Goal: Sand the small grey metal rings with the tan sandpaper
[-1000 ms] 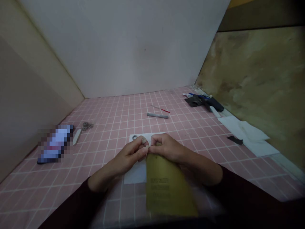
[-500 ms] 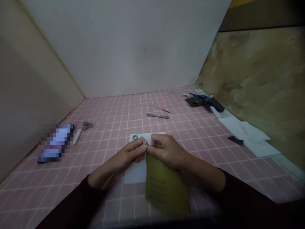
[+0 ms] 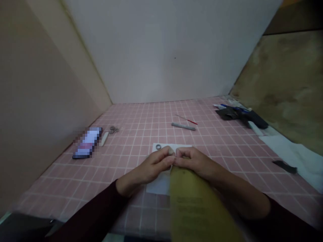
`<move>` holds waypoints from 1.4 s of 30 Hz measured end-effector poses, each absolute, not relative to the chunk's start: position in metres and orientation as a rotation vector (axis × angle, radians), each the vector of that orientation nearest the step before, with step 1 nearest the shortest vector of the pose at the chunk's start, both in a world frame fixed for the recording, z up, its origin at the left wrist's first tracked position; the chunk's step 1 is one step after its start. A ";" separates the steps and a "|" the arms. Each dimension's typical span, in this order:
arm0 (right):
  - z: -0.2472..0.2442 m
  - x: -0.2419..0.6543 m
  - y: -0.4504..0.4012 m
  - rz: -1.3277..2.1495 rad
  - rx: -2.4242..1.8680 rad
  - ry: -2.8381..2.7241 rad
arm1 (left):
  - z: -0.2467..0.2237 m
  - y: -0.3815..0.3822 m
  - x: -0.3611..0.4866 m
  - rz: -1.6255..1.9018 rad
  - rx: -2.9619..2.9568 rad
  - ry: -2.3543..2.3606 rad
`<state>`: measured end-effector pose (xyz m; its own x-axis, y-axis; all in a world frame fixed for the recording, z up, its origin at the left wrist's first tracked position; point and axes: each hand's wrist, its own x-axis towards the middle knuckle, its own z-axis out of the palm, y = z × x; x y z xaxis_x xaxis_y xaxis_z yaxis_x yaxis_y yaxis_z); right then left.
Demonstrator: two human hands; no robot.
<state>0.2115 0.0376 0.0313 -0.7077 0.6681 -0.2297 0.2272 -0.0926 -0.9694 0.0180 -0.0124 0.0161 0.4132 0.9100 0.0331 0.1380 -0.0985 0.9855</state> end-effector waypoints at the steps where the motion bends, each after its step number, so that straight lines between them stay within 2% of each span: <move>1: 0.029 0.211 0.039 2.037 -0.962 -1.778 | 0.018 -0.013 0.018 0.872 1.646 1.001; 3: 0.026 0.210 0.040 2.060 -0.975 -1.777 | 0.021 -0.013 0.018 0.855 1.753 1.081; 6: 0.026 0.209 0.038 1.510 -1.037 -2.025 | 0.020 -0.011 0.018 0.758 1.603 1.087; 8: 0.027 0.209 0.037 1.311 -1.040 -2.082 | 0.019 -0.010 0.019 0.745 1.478 1.031; 9: 0.027 0.209 0.036 1.374 -1.041 -2.058 | 0.020 -0.011 0.019 0.759 1.471 1.012; 13: 0.025 0.209 0.038 2.067 -0.987 -1.744 | 0.025 -0.013 0.019 0.872 1.750 1.067; 14: 0.026 0.209 0.038 2.129 -0.980 -1.708 | 0.026 -0.014 0.019 0.877 1.791 1.093; 16: 0.027 0.210 0.038 1.979 -1.025 -1.796 | 0.027 -0.014 0.020 0.842 1.749 1.116; 19: 0.031 0.210 0.037 1.529 -1.083 -1.992 | 0.025 -0.013 0.020 0.736 1.480 1.044; 21: 0.031 0.211 0.036 1.611 -1.071 -1.961 | 0.024 -0.013 0.020 0.741 1.393 0.970; 25: 0.027 0.211 0.038 2.196 -1.009 -1.668 | 0.026 -0.015 0.020 0.923 1.644 0.975; 27: 0.027 0.211 0.038 2.118 -1.020 -1.720 | 0.027 -0.015 0.019 0.916 1.689 1.011; 30: 0.031 0.211 0.035 1.656 -1.064 -1.965 | 0.026 -0.013 0.019 0.746 1.457 0.996; 32: 0.033 0.210 0.034 1.538 -1.061 -2.012 | 0.026 -0.013 0.019 0.694 1.346 0.954; 36: 0.030 0.210 0.035 2.088 -1.011 -1.748 | 0.028 -0.016 0.021 0.906 1.554 0.936; 38: 0.028 0.210 0.036 2.182 -0.999 -1.683 | 0.029 -0.017 0.021 0.979 1.662 0.986; 40: 0.028 0.211 0.035 1.967 -1.035 -1.812 | 0.028 -0.016 0.022 0.904 1.602 1.025; 42: 0.031 0.212 0.033 1.605 -1.073 -1.975 | 0.026 -0.014 0.022 0.778 1.421 1.003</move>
<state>0.2118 0.0332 0.0308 -0.6375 0.7515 -0.1698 0.3199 0.0577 -0.9457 0.0219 -0.0145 0.0262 0.4107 0.9071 -0.0925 0.1358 0.0395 0.9900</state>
